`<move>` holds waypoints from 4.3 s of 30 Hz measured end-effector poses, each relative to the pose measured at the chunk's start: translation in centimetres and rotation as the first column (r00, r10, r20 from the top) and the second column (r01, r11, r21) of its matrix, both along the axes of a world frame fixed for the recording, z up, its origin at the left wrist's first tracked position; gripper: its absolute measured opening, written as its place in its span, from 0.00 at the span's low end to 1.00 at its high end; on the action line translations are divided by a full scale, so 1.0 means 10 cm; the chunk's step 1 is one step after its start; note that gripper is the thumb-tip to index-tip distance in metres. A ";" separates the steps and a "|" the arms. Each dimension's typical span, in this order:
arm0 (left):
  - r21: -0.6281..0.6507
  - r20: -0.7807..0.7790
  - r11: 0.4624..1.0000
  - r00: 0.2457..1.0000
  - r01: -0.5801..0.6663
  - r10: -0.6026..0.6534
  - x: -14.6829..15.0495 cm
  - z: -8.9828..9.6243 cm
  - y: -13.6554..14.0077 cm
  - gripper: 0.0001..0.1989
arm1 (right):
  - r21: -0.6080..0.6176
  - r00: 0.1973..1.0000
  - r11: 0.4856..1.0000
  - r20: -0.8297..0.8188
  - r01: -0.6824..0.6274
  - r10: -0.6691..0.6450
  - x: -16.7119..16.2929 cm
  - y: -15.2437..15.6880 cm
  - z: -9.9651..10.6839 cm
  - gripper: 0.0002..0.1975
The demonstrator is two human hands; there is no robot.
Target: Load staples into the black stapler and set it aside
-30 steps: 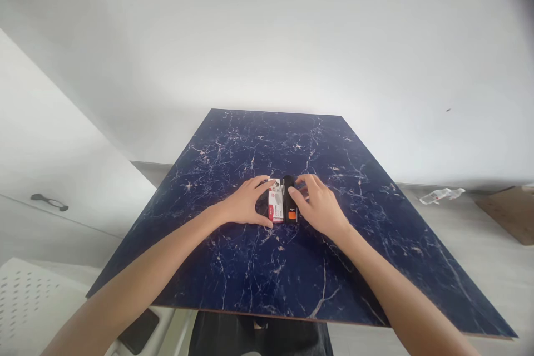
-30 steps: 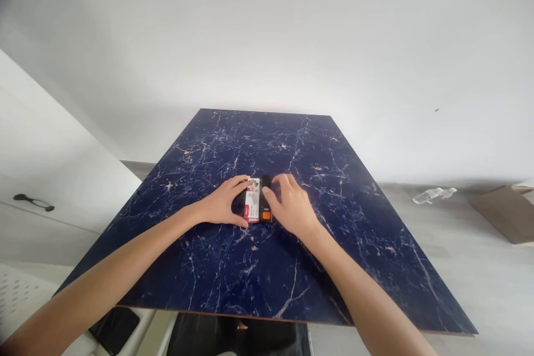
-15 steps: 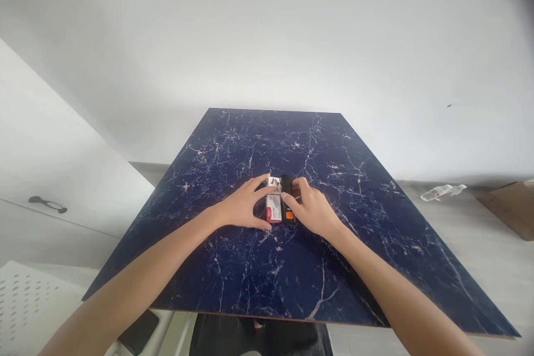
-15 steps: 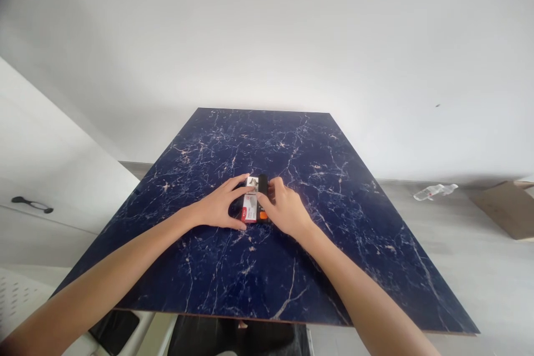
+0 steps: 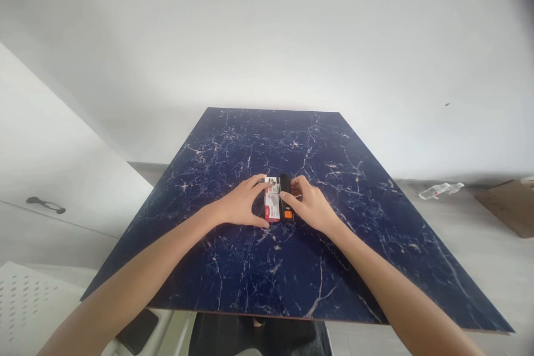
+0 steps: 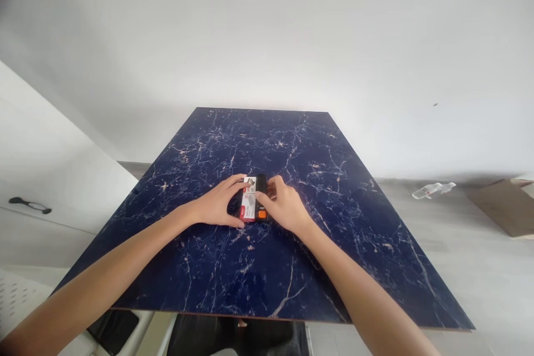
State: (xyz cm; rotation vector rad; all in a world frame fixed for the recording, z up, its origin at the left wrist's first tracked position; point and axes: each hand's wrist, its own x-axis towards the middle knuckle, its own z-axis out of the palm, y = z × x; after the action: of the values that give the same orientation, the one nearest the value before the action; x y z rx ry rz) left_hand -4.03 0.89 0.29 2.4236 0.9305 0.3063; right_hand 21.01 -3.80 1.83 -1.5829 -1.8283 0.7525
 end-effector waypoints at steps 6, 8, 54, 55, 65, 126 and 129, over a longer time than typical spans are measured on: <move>-0.057 0.024 0.998 0.999 0.031 -0.029 -0.06 0.06 0.07 0.45 | -0.013 1.000 1.000 -0.019 -0.012 0.012 0.01 0.00 -0.01 0.13; -0.047 0.029 0.999 1.000 0.010 -0.009 -0.05 0.05 0.08 0.43 | 0.003 1.000 1.000 -0.028 -0.008 0.008 0.01 0.01 -0.01 0.13; 0.062 0.056 0.995 0.995 0.074 -0.078 1.57 -0.11 0.58 0.53 | 0.186 0.823 0.914 0.397 0.361 -0.406 0.89 0.35 0.02 0.20; 0.063 0.056 0.995 0.995 0.077 -0.081 1.78 -0.11 0.63 0.53 | 0.179 0.805 0.904 0.412 0.389 -0.428 1.06 0.39 0.00 0.20; 0.108 0.051 0.979 0.982 0.175 -0.181 3.23 -0.18 0.90 0.54 | 0.134 0.752 0.812 0.315 0.568 -0.578 2.19 0.32 -0.10 0.45; 0.360 -0.081 0.933 0.995 -0.023 0.056 0.88 -0.14 -0.05 0.26 | 0.310 0.818 0.890 0.565 -0.335 0.111 0.58 0.35 -0.30 0.12; 0.361 -0.090 0.933 0.995 -0.012 0.048 0.88 -0.14 -0.03 0.26 | 0.315 0.820 0.891 0.564 -0.326 0.101 0.56 0.34 -0.30 0.11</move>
State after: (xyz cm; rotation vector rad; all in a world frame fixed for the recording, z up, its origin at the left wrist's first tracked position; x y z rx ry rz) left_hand 4.79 0.55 -1.14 2.7822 1.0300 0.4026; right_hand 26.66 -0.36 -1.19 -1.4000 -2.4085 -0.0189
